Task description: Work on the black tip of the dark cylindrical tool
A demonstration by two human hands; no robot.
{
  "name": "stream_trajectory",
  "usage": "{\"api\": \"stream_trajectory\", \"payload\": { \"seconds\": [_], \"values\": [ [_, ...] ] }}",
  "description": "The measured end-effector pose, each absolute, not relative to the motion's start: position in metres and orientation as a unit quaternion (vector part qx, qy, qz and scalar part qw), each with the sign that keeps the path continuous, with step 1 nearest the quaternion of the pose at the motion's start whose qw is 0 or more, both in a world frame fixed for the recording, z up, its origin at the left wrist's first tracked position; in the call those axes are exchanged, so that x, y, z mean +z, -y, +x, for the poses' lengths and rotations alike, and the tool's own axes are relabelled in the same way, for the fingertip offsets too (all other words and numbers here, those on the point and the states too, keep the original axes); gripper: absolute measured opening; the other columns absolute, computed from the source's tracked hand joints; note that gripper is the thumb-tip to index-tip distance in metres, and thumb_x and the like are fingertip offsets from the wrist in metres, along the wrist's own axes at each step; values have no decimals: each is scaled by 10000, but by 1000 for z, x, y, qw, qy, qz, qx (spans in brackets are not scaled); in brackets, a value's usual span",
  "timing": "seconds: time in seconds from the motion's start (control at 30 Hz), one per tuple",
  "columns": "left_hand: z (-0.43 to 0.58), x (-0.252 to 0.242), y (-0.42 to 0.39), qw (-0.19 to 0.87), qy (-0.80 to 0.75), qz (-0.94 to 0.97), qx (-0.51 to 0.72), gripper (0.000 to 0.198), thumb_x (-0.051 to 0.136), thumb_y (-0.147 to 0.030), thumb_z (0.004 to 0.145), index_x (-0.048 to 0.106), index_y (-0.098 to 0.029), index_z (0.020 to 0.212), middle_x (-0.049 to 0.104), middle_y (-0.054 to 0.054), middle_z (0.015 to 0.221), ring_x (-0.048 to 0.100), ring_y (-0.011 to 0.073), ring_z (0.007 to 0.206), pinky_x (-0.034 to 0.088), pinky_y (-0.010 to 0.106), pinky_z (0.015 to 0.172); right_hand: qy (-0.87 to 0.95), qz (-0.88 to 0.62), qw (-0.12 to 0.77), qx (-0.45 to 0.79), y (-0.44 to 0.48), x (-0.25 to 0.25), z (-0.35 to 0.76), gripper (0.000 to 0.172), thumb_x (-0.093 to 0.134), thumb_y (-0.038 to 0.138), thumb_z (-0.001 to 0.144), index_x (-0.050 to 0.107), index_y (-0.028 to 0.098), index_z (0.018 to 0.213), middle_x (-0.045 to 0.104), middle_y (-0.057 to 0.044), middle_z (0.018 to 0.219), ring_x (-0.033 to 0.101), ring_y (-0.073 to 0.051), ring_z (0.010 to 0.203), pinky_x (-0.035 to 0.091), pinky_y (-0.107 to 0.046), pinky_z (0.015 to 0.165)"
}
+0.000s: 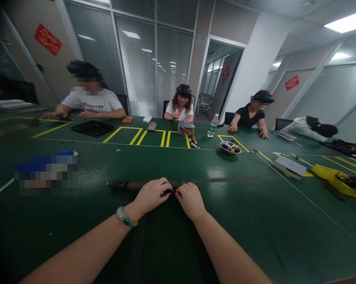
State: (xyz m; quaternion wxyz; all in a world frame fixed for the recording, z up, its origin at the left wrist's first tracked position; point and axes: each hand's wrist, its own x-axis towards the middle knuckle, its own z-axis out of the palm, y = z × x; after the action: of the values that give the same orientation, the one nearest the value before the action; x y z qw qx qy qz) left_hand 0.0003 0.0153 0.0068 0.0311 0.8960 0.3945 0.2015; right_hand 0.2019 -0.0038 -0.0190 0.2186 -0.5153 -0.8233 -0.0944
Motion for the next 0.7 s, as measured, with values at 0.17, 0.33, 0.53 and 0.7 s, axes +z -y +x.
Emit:
{"api": "stream_trajectory", "payload": {
  "seconds": [0.17,0.33,0.53,0.7],
  "values": [
    [-1,8,-15,37,-395,896,201,88,583,-245,880,613,-245,962,568,9,993,578,168,864,431,309,772,843,-474,173,-187,4,-14,199,101,610,206,905,650,204,812,628,-39,820,541,-200,821,389,-323,750],
    [-3,7,-16,59,-402,891,204,118,606,-252,866,593,-248,983,583,0,980,586,171,872,431,306,786,853,-448,163,-211,1,-18,202,89,575,217,930,656,209,895,658,-39,894,577,-195,850,419,-307,725],
    [-4,8,-14,65,-412,882,219,196,612,-245,852,565,-248,1043,607,2,1002,601,181,903,458,318,809,876,-413,181,-174,-13,-30,206,137,531,139,943,615,160,1049,665,-84,1116,612,-197,1045,433,-345,985],
    [-5,10,-12,57,-367,888,270,190,612,-230,856,574,-244,1041,627,10,1108,548,207,1148,317,449,1103,875,-450,106,-140,-19,-28,203,61,543,127,927,587,167,936,678,-68,912,646,-210,941,472,-338,932]
  ]
}}
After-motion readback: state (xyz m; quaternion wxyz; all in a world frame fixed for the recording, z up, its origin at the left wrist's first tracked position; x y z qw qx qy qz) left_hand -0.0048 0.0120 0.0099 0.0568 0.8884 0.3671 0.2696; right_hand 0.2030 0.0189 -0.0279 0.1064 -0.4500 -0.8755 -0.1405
